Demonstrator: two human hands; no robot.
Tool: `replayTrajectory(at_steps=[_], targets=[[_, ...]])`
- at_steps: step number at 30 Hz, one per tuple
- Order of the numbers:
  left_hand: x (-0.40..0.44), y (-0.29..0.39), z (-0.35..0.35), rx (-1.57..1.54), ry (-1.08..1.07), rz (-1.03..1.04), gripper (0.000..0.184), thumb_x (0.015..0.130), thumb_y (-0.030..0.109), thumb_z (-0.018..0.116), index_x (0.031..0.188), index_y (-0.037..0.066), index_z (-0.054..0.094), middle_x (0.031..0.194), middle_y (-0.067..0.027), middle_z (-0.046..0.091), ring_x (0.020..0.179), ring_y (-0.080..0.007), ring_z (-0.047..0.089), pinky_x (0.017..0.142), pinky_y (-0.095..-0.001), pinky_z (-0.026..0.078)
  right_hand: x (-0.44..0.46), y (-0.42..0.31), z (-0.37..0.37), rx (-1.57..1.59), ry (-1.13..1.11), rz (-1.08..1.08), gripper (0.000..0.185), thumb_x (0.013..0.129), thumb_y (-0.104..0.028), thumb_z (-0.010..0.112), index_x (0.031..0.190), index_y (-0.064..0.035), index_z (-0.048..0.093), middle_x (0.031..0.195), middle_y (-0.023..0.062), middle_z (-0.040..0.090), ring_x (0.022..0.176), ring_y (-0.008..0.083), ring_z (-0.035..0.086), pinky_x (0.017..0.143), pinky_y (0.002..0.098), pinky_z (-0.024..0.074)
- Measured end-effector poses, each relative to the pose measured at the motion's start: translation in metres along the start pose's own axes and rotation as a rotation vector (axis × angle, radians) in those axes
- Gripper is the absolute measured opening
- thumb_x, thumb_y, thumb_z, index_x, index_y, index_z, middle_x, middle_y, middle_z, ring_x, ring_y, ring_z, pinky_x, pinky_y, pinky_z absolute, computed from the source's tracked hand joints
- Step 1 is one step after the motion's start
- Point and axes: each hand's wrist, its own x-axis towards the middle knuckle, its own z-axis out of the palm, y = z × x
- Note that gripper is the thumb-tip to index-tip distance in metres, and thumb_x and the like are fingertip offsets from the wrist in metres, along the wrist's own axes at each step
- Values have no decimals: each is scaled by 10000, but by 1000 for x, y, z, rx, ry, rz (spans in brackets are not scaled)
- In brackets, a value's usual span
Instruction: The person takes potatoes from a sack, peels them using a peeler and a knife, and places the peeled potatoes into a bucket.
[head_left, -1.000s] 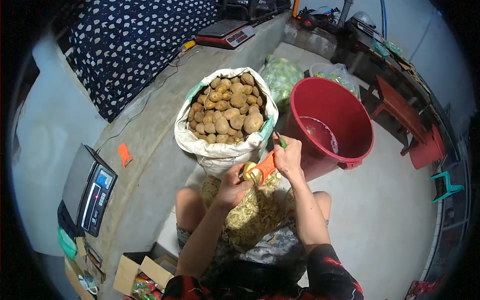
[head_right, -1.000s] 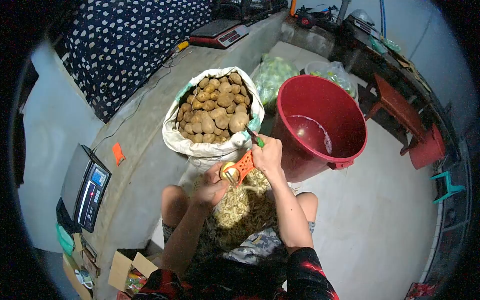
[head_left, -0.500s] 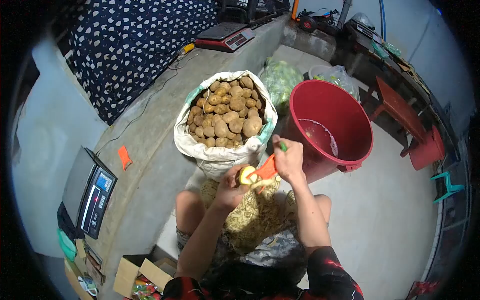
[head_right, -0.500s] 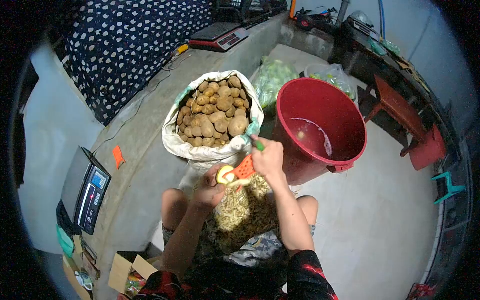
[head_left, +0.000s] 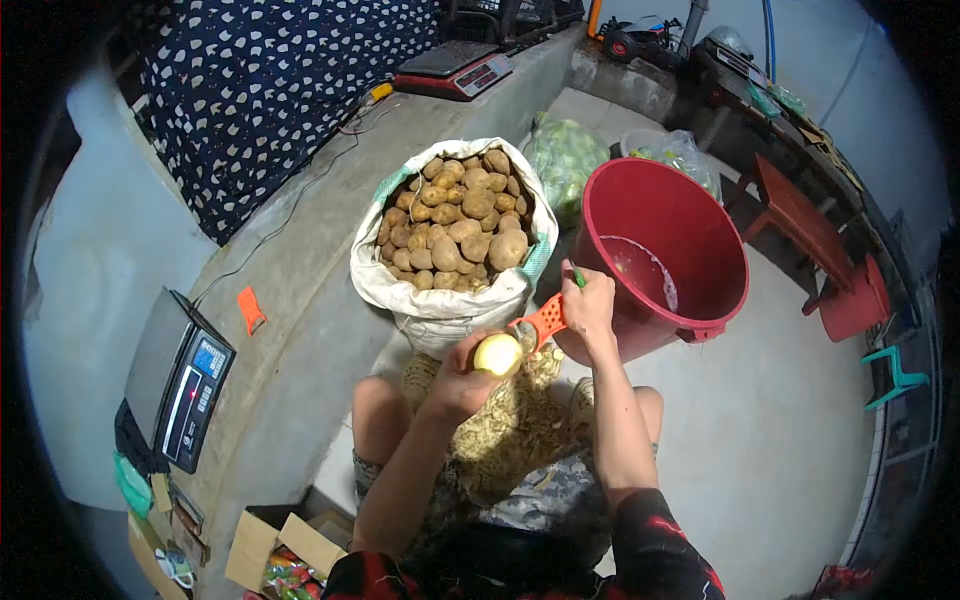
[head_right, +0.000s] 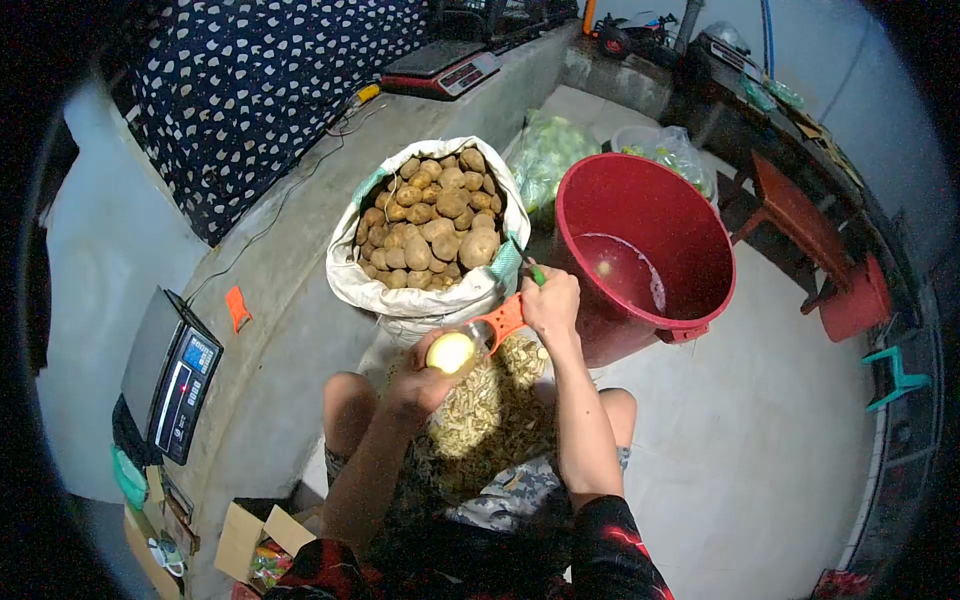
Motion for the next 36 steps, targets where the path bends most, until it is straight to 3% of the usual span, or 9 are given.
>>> replayTrajectory(at_steps=[3, 7, 10, 14, 16, 18, 19, 22, 36], targets=[[1, 8, 6, -21, 56, -61, 589, 763, -117, 634, 1311, 10, 460, 1219, -87, 541, 1122, -207, 550, 986, -385, 462, 4, 1, -2, 138, -38, 153, 418, 891, -278, 617, 655, 65, 585, 501, 144, 428, 510, 102, 447, 521, 385, 411], [0, 0, -2, -17, 26, -49, 619, 760, -68, 679, 1327, -8, 439, 1266, -106, 519, 1171, -218, 524, 1033, -401, 427, -9, -25, -8, 43, 0, -94, 349, 889, -230, 552, 682, 46, 607, 639, 277, 535, 613, 449, 579, 560, 446, 441], [-3, 19, 13, -198, -28, -79, 629, 753, -78, 670, 1332, -20, 431, 1300, -121, 503, 1220, -226, 494, 1063, -411, 400, 8, 9, -3, 100, 34, 199, 427, 912, -279, 578, 639, 49, 554, 522, 206, 471, 463, 192, 461, 518, 418, 392], [8, -11, -16, 40, -21, 69, 572, 778, -128, 606, 1313, -2, 446, 1282, -120, 521, 1187, -220, 520, 1043, -392, 417, 1, -6, 2, 128, -10, 65, 466, 923, -308, 584, 620, 40, 519, 500, 168, 406, 504, 131, 366, 498, 399, 365], [7, -15, -16, 150, 167, 24, 535, 787, -126, 616, 1284, 9, 469, 1223, -101, 562, 1129, -200, 556, 990, -356, 452, -9, -12, 5, 102, -13, 41, 451, 913, -302, 584, 624, 39, 529, 512, 197, 434, 459, 211, 436, 507, 407, 380], [6, -16, -18, 144, 202, 71, 512, 782, -116, 648, 1253, 9, 488, 1165, -81, 590, 1085, -181, 576, 923, -325, 481, -11, -15, 7, 110, 27, -31, 497, 934, -326, 583, 622, 47, 483, 515, 172, 353, 515, 210, 286, 493, 378, 331], [6, -15, -21, 142, 222, 78, 505, 783, -112, 657, 1246, 3, 492, 1159, -83, 592, 1081, -182, 578, 912, -321, 486, -11, -18, 0, 72, -63, -64, 397, 909, -283, 599, 687, 39, 532, 584, 226, 465, 516, 341, 382, 535, 414, 383], [10, -13, -29, 140, 223, 110, 503, 777, -114, 670, 1237, -10, 495, 1154, -86, 595, 1071, -182, 584, 899, -316, 496, -19, -19, -3, 11, -121, -370, 285, 870, -236, 614, 752, 19, 563, 690, 234, 554, 651, 434, 510, 610, 457, 429], [9, -6, -21, 189, 241, 81, 559, 729, -117, 724, 1235, -19, 507, 1150, -91, 603, 1048, -191, 604, 896, -318, 514, -25, -23, 5, -151, -271, -54, 380, 828, -420, 651, 830, -43, 692, 673, 191, 627, 693, 392, 644, 654, 470, 495]])
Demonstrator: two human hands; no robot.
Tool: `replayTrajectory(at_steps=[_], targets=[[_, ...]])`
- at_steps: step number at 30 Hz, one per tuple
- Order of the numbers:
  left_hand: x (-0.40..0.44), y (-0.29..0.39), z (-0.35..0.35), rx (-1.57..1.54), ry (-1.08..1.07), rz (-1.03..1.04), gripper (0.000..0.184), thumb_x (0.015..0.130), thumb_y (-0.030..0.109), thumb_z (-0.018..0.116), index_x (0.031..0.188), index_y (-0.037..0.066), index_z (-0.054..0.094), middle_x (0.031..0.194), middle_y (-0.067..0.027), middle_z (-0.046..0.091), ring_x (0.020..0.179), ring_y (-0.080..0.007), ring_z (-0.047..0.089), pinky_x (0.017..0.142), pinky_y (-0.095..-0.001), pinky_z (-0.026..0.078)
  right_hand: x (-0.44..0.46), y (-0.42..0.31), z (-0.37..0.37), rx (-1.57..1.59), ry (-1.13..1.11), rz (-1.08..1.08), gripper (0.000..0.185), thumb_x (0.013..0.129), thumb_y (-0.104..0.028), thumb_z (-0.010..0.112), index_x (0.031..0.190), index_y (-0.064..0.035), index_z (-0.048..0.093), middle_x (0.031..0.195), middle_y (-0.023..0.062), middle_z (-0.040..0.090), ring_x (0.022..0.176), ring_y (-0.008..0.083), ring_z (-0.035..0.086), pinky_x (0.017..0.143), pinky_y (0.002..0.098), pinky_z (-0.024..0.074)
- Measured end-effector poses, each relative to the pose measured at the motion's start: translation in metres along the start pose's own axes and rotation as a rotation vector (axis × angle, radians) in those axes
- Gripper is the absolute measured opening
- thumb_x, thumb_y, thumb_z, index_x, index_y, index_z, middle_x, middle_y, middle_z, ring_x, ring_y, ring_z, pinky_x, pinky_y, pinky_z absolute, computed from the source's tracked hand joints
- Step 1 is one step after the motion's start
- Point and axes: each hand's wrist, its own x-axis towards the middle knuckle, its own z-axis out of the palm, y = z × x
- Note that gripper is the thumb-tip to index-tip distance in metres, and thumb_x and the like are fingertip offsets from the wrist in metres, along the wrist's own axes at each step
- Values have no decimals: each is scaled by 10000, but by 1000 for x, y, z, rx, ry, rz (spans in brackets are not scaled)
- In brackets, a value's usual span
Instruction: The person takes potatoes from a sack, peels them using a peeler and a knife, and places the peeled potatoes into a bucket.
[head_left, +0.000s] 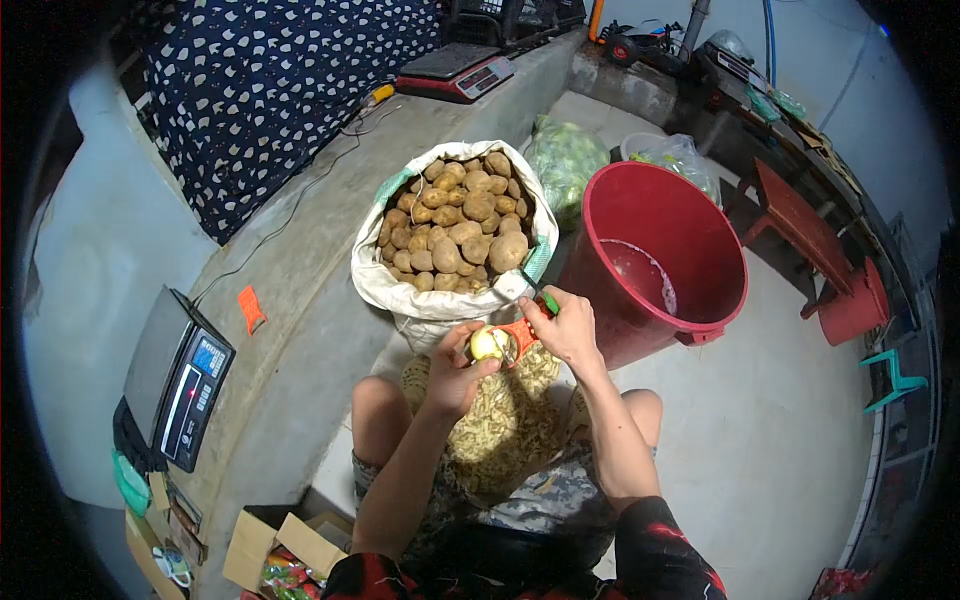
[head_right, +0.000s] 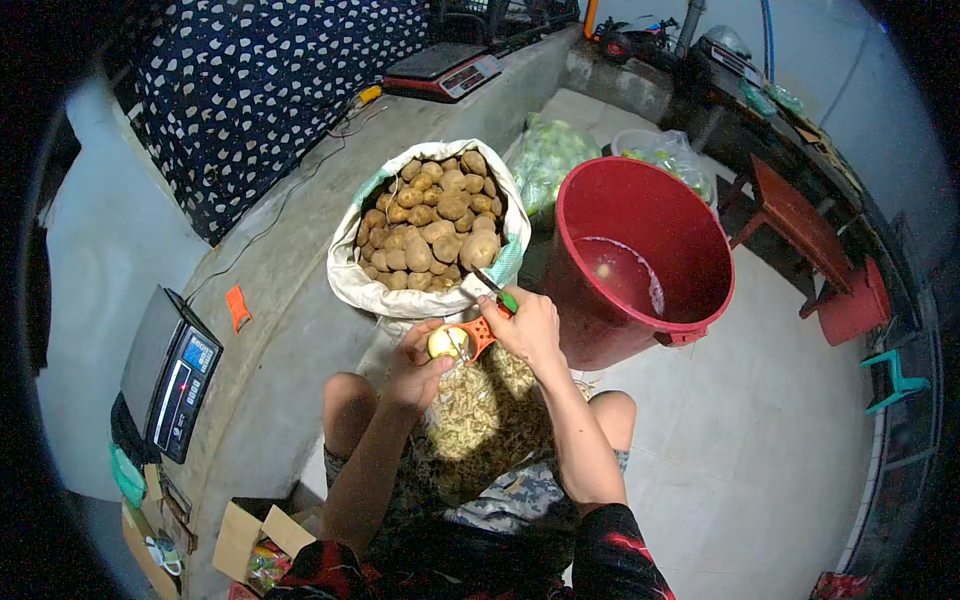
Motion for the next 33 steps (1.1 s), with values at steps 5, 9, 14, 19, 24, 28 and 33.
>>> replayTrajectory(at_steps=[5, 9, 14, 19, 24, 28, 33], targets=[[-1, 0, -1, -62, -12, 3, 575, 755, -106, 706, 1280, -36, 483, 1166, -96, 593, 1058, -195, 596, 918, -322, 500, 0, 1, 6, 208, 254, -104, 326, 733, -278, 673, 660, 19, 560, 504, 147, 496, 446, 270, 475, 503, 371, 417], [0, -1, 0, -52, -24, 29, 600, 770, -102, 689, 1320, -54, 454, 1163, -99, 594, 1073, -195, 586, 939, -324, 486, 4, 1, 4, 243, 258, -122, 297, 716, -258, 666, 680, 25, 583, 499, 137, 491, 439, 211, 476, 498, 353, 416], [-2, -2, 0, -54, -83, 71, 607, 768, -95, 685, 1327, -62, 451, 1188, -105, 592, 1103, -193, 577, 971, -327, 465, 7, 2, 4, 310, 235, -132, 298, 710, -260, 678, 687, 26, 599, 503, 122, 488, 446, 162, 462, 487, 325, 405], [-3, 1, 5, -55, -93, 74, 595, 764, -86, 689, 1315, -56, 468, 1209, -104, 589, 1110, -191, 581, 973, -331, 465, 4, -3, -2, 289, 163, -96, 327, 693, -327, 675, 838, -35, 698, 563, 161, 560, 516, 289, 584, 558, 383, 475], [-8, 8, 1, -106, -194, -27, 578, 761, -55, 698, 1299, -51, 487, 1245, -106, 581, 1134, -205, 573, 992, -361, 456, 10, 4, -7, 271, 177, -63, 347, 679, -365, 689, 771, -30, 681, 593, 179, 588, 566, 332, 618, 565, 396, 486], [-9, 14, -3, 98, -134, -70, 551, 737, -60, 684, 1263, -33, 522, 1266, -112, 573, 1168, -230, 556, 1020, -395, 433, 29, 31, -3, 458, 173, 85, 303, 696, -288, 684, 744, 10, 661, 528, 131, 542, 477, 149, 497, 510, 314, 429], [-8, 12, 9, -185, -195, -55, 531, 716, -98, 633, 1231, 1, 545, 1200, -93, 585, 1129, -226, 565, 1009, -362, 423, 0, -13, -13, 261, 246, -239, 275, 676, -251, 686, 733, 15, 643, 531, 129, 521, 501, 152, 520, 512, 328, 433]])
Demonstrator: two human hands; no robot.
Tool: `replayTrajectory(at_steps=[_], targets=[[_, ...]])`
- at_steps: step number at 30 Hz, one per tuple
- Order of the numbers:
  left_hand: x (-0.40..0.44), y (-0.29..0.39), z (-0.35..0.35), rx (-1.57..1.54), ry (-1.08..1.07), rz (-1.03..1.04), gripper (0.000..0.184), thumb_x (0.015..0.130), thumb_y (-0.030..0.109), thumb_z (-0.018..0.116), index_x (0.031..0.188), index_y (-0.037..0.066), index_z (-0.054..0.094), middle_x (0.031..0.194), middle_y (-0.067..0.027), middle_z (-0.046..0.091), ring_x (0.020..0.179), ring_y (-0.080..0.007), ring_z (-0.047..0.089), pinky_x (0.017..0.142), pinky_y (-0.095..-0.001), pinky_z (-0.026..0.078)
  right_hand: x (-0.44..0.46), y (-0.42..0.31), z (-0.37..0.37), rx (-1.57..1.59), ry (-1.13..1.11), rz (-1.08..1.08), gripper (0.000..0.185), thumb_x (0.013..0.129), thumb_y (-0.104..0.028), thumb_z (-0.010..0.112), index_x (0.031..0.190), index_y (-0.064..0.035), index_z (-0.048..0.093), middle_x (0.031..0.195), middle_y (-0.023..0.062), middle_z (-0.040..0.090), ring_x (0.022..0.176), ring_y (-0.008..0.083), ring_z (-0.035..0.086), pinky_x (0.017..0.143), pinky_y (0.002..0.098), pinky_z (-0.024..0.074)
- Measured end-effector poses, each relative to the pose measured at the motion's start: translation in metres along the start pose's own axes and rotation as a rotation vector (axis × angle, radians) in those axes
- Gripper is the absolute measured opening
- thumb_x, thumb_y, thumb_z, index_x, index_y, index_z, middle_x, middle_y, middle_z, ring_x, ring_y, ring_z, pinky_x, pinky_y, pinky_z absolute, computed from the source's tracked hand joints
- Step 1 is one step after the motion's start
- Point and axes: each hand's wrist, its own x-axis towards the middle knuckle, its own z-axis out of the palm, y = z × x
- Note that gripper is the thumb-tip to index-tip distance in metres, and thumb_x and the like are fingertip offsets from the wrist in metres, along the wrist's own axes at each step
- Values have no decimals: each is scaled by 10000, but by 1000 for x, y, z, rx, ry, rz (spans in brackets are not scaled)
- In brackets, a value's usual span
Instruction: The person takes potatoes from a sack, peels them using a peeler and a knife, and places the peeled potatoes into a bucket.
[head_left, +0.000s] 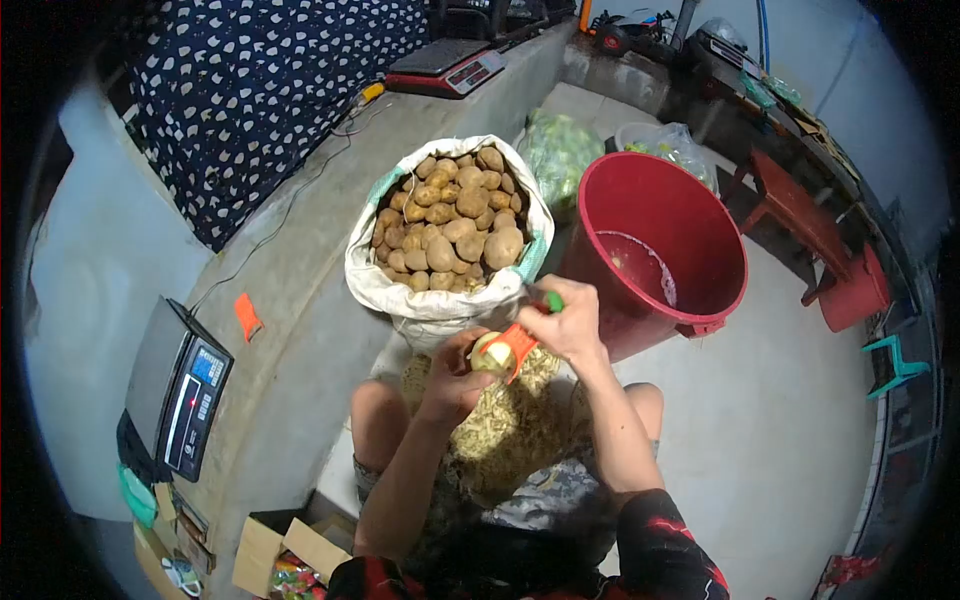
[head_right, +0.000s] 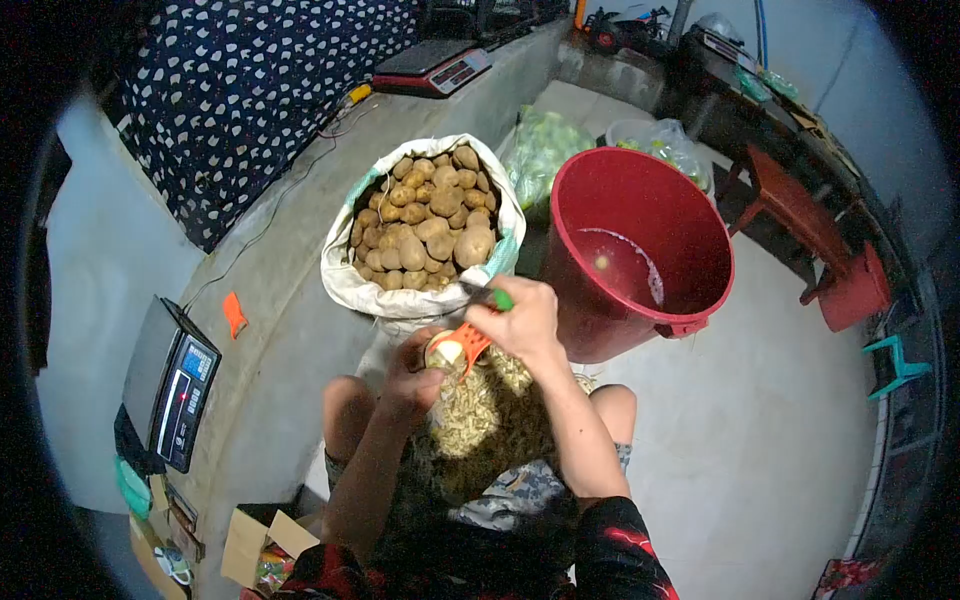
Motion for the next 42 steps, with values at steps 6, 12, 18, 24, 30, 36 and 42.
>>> replayTrajectory(at_steps=[6, 12, 18, 24, 30, 36, 42], targets=[[-5, 7, 0, -175, 54, -84, 544, 778, -48, 662, 1298, -9, 509, 1298, -118, 539, 1205, -223, 531, 1040, -384, 427, 7, 41, 6, 294, 17, 338, 228, 734, -165, 696, 681, 37, 603, 532, 36, 545, 539, 69, 499, 502, 270, 413], [-3, 1, -9, 319, -52, 34, 556, 798, -67, 616, 1330, -35, 459, 1228, -108, 568, 1141, -197, 556, 1011, -360, 442, 4, 20, 4, 37, -6, 143, 313, 663, -287, 709, 710, 16, 644, 543, 144, 537, 474, 184, 514, 517, 321, 439], [3, -3, -5, -15, -56, 31, 558, 800, -47, 622, 1329, -52, 446, 1235, -104, 560, 1160, -177, 532, 1024, -337, 408, 4, 9, 2, 204, -30, 177, 204, 713, -148, 681, 707, 40, 604, 541, 51, 520, 544, 48, 473, 503, 259, 394], [-5, 0, -1, -108, -108, -23, 577, 776, -28, 662, 1315, -49, 460, 1262, -118, 548, 1192, -214, 520, 1032, -374, 413, 11, 31, 4, -30, -33, 217, 303, 700, -255, 697, 782, 35, 667, 551, 128, 561, 522, 86, 495, 523, 301, 437], [2, -1, -10, 97, -13, -95, 538, 770, -102, 608, 1290, -37, 484, 1225, -95, 564, 1162, -208, 543, 1026, -369, 422, 3, 3, -1, 135, -100, 121, 152, 739, -102, 661, 684, 28, 606, 580, -10, 540, 584, 36, 463, 517, 244, 394], [3, 6, 5, -89, -18, -88, 508, 823, -75, 603, 1310, -31, 466, 1200, -98, 562, 1113, -184, 556, 977, -361, 462, 7, 35, 10, 209, -42, 342, 263, 705, -215, 697, 750, 40, 649, 567, 45, 587, 559, 52, 500, 539, 277, 439], [-7, 7, 15, 139, -56, 63, 597, 817, -28, 649, 1367, -11, 418, 1274, -99, 526, 1175, -217, 525, 1007, -395, 450, -1, 4, 7, 130, -72, 130, 167, 728, -121, 663, 682, 31, 612, 573, 3, 555, 575, 43, 458, 512, 253, 402]])
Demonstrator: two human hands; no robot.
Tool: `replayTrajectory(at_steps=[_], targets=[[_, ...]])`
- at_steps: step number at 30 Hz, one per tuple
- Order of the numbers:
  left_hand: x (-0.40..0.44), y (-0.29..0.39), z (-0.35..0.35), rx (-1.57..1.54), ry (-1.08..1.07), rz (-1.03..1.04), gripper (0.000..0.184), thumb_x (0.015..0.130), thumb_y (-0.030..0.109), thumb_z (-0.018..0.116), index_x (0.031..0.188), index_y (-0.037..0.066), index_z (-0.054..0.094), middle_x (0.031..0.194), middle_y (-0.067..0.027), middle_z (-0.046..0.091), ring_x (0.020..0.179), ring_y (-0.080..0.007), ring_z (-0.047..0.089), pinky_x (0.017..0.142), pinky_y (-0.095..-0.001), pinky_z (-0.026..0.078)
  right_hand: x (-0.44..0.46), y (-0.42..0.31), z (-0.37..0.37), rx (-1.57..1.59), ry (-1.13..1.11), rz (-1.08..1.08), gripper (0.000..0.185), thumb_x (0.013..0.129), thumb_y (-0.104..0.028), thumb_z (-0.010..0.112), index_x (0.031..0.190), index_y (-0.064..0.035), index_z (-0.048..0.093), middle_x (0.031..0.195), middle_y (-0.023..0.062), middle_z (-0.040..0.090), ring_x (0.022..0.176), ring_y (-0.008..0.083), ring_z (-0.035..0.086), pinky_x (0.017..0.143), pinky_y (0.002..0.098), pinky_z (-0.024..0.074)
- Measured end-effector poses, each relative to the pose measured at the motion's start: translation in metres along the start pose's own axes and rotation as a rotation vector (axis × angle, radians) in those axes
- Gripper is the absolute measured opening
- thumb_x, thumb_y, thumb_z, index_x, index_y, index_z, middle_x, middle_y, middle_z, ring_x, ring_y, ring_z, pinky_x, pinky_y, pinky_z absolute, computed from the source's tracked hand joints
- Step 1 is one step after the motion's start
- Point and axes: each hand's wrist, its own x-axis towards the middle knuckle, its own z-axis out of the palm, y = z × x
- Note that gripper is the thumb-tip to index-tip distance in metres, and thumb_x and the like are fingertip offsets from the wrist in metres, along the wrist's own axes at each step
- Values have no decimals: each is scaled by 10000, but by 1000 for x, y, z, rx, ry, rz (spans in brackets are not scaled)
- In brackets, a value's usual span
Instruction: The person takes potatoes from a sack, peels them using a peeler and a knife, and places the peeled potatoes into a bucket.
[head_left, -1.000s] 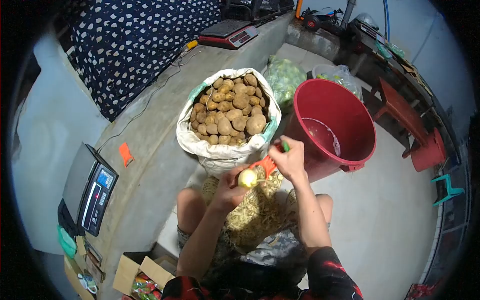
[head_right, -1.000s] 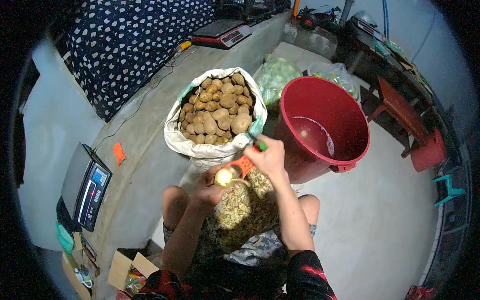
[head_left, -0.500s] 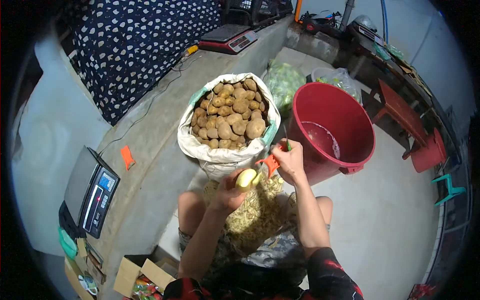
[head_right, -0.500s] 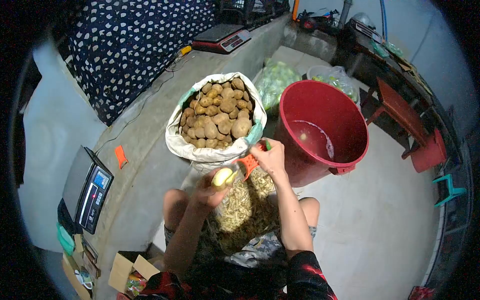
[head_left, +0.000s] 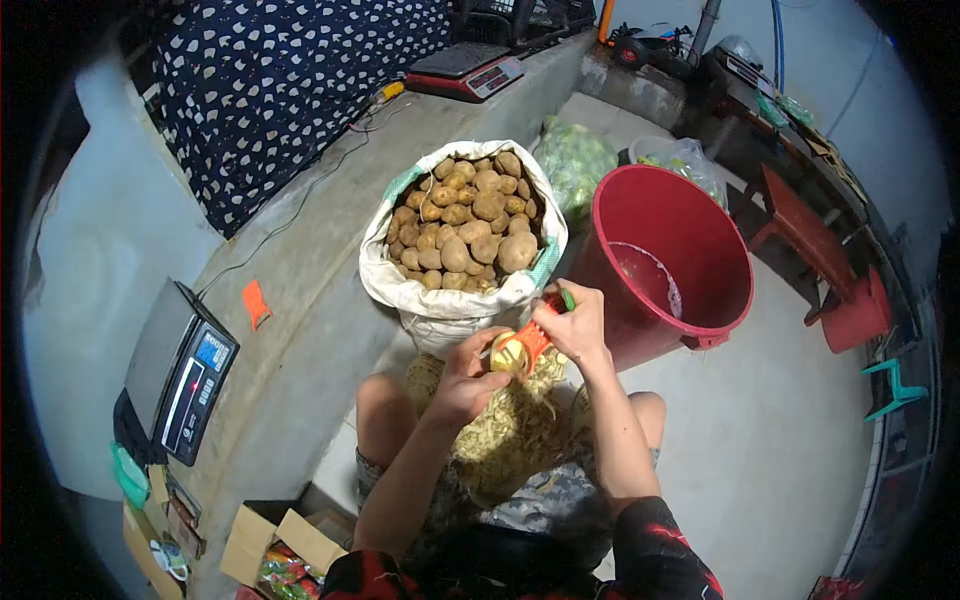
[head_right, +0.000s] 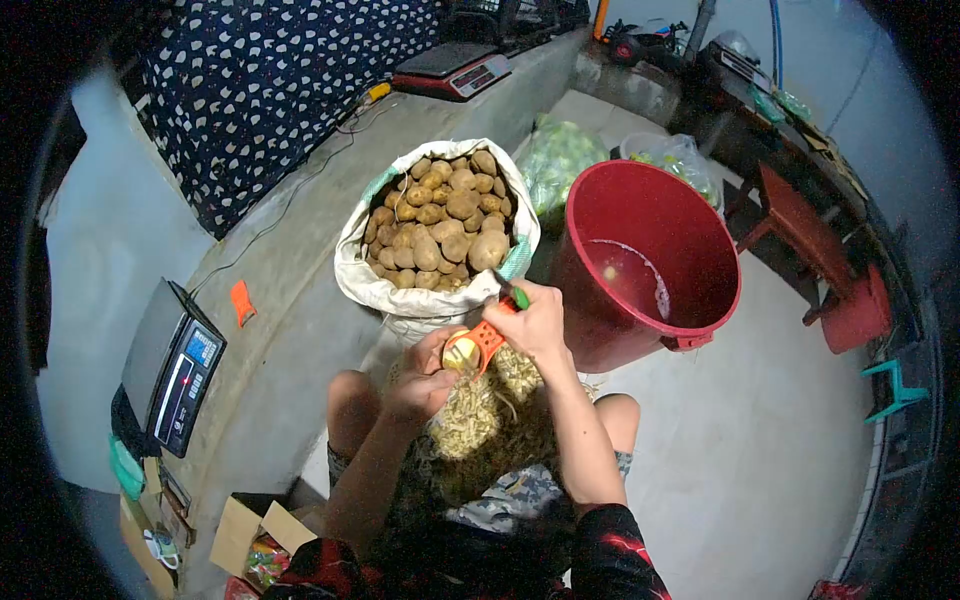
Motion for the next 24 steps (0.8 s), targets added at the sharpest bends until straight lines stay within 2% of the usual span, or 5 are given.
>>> replayTrajectory(at_steps=[5, 9, 15, 20, 24], targets=[[3, -7, -18, -390, -51, -71, 672, 798, 99, 725, 1381, -2, 406, 1287, -115, 514, 1198, -215, 502, 1057, -397, 390, 14, 68, 9, 228, 50, 285, 291, 713, -218, 703, 730, 59, 614, 537, 50, 548, 569, 62, 513, 542, 260, 427], [3, -11, -19, -99, -27, -112, 624, 816, 78, 691, 1366, -15, 411, 1300, -115, 508, 1206, -205, 498, 1045, -366, 399, -1, -10, -3, -55, 6, -112, 167, 728, -117, 687, 703, 32, 617, 576, 6, 554, 570, 45, 470, 513, 250, 400], [-2, -13, -21, -353, -43, -20, 591, 823, 38, 639, 1361, -30, 406, 1282, -132, 518, 1210, -225, 502, 1034, -410, 417, 13, 47, -1, 191, 75, 223, 262, 700, -213, 705, 712, 38, 629, 536, 64, 560, 531, 60, 499, 500, 285, 414], [1, -6, -15, 23, -25, -89, 615, 814, 64, 655, 1352, -72, 388, 1225, -141, 545, 1194, -230, 511, 1022, -404, 430, -2, -7, -4, -24, 18, -29, 193, 715, -129, 695, 688, 37, 600, 556, 22, 542, 572, 37, 460, 515, 251, 401], [4, -3, -13, -495, 39, -194, 701, 753, 86, 756, 1363, 17, 418, 1217, -82, 560, 1178, -243, 525, 1029, -419, 417, 13, 34, -4, 29, 52, 167, 176, 729, -105, 678, 672, 27, 576, 576, -5, 553, 577, 39, 475, 520, 250, 405]])
